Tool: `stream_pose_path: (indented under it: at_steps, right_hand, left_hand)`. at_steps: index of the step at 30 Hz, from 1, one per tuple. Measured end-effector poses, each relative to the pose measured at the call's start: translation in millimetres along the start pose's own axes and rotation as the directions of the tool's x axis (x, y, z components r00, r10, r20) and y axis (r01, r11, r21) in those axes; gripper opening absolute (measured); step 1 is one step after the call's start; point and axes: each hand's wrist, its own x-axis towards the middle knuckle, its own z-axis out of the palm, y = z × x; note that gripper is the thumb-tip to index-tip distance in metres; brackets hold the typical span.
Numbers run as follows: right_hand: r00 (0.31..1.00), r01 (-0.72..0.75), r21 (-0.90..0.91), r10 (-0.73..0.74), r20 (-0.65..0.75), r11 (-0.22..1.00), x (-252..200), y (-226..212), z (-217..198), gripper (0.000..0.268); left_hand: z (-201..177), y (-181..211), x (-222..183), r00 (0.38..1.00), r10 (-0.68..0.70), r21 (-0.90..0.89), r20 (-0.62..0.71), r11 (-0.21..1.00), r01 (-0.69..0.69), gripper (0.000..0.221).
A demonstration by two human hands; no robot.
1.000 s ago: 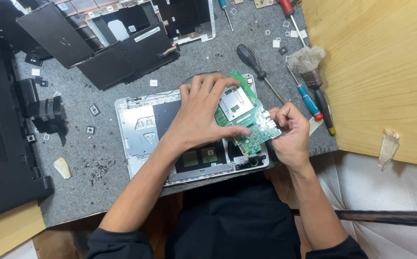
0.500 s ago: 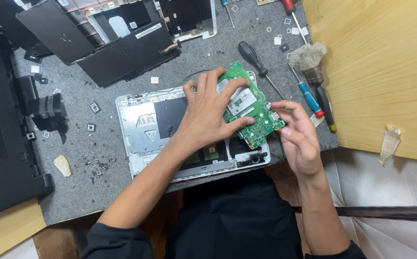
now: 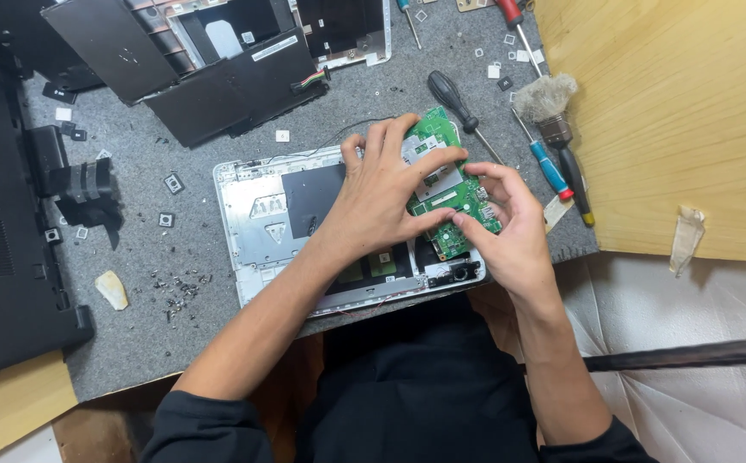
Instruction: Reinstalling the motherboard and aligning internal components within a laptop chassis using a screwdriver.
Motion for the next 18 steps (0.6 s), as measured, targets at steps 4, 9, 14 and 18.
stream_pose_path:
  at_steps: [4,9,14,18]
  right_hand:
    - [0.998,-0.024,0.065,0.021,0.057,0.998,-0.1,13.7,0.2,0.062]
    - [0.997,-0.04,0.055,0.036,0.071,0.998,-3.6,13.8,4.4,0.064]
    - [0.998,-0.007,0.022,0.005,0.062,1.0,-5.8,17.2,6.6,0.062]
    - [0.999,0.002,-0.068,0.001,0.035,0.998,-3.3,19.7,5.1,0.058]
  left_hand:
    - [-10.1,-1.3,-3.1,0.999,0.035,-0.02,0.026,0.999,-0.035,0.062]
    - [-19.8,-0.9,-2.7,0.998,0.038,-0.042,0.057,0.998,-0.036,0.057]
    - [-20.4,-5.7,-5.0,0.994,0.018,-0.108,0.105,0.994,-0.007,0.056]
    - [-18.9,-9.8,-6.8,0.995,-0.009,-0.188,0.1,0.982,0.028,0.065]
